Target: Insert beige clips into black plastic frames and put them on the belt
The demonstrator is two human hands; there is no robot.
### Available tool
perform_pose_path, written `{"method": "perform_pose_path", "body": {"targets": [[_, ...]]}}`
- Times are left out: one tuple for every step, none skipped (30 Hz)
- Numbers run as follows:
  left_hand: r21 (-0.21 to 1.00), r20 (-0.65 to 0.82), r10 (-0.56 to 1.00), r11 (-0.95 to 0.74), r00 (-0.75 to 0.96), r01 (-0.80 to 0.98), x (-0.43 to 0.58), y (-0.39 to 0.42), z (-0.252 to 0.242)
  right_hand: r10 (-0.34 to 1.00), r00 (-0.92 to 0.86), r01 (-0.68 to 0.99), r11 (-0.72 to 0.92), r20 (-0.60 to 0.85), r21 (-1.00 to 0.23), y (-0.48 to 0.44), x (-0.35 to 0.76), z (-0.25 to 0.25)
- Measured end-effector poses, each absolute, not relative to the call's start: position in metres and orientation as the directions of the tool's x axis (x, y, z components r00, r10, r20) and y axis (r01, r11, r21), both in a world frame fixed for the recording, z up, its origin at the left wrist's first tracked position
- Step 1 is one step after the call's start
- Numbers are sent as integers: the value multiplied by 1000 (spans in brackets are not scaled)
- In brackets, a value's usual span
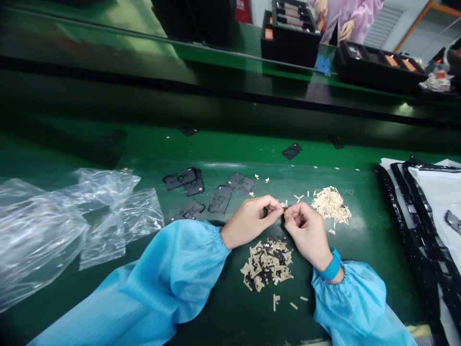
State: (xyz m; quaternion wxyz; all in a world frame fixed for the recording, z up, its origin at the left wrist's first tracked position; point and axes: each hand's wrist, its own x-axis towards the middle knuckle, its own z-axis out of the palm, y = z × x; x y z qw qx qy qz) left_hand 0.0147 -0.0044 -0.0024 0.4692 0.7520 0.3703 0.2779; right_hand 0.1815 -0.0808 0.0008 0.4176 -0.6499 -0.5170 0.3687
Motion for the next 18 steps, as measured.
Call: {"method": "perform_pose_path", "body": {"targets": [[921, 59, 824, -263, 564, 287, 15, -4, -2, 980, 197, 394, -107, -30, -913, -81, 181, 0], [929, 48, 828, -243, 558, 279, 15, -4, -2, 978, 210, 434, -89, 4, -897, -82, 181, 0], [935, 39, 833, -225, 552, 274, 15, -4, -2, 971, 232, 483, -64, 58, -873, -83, 180, 0], [940, 30, 838, -210, 545, 270, 15, -4, -2, 960, 252, 541, -31, 126, -841, -84, 180, 0], [943, 22, 842, -196, 538, 268, 15, -4, -2, 946, 255, 601, 7, 200, -799, -84, 179, 1], [947, 16, 846, -184, 533, 264, 16, -4, -2, 933, 239, 656, 49, 268, -753, -85, 179, 1], [950, 12, 847, -175, 531, 259, 16, -4, -1, 926, 203, 698, 91, 318, -711, -86, 178, 2], [952, 10, 847, -170, 531, 253, 16, -4, -1, 925, 159, 724, 129, 346, -678, -86, 178, 2], [954, 10, 846, -168, 532, 249, 16, -5, -1, 928, 118, 738, 157, 354, -657, -86, 177, 2], [954, 10, 846, -168, 534, 247, 16, -5, -1, 931, 92, 745, 171, 354, -644, -87, 177, 2], [954, 10, 845, -168, 535, 248, 16, -5, -1, 933, 83, 750, 174, 351, -638, -87, 177, 2], [953, 9, 843, -170, 537, 250, 16, -5, -1, 934, 85, 753, 169, 348, -636, -87, 176, 2], [952, 8, 841, -171, 541, 252, 15, -5, -1, 934, 91, 756, 161, 346, -635, -88, 176, 2], [951, 8, 838, -175, 546, 253, 15, -6, -1, 933, 101, 756, 154, 346, -637, -88, 176, 2], [951, 9, 833, -179, 553, 254, 15, -6, -1, 933, 111, 752, 147, 344, -642, -88, 175, 2], [950, 12, 829, -184, 560, 252, 15, -6, -1, 932, 121, 747, 141, 341, -650, -88, 175, 2], [950, 15, 824, -189, 567, 249, 15, -6, -2, 933, 131, 740, 133, 335, -659, -87, 175, 2], [949, 20, 819, -196, 573, 248, 15, -5, -2, 935, 143, 732, 122, 326, -670, -87, 175, 2]]}}
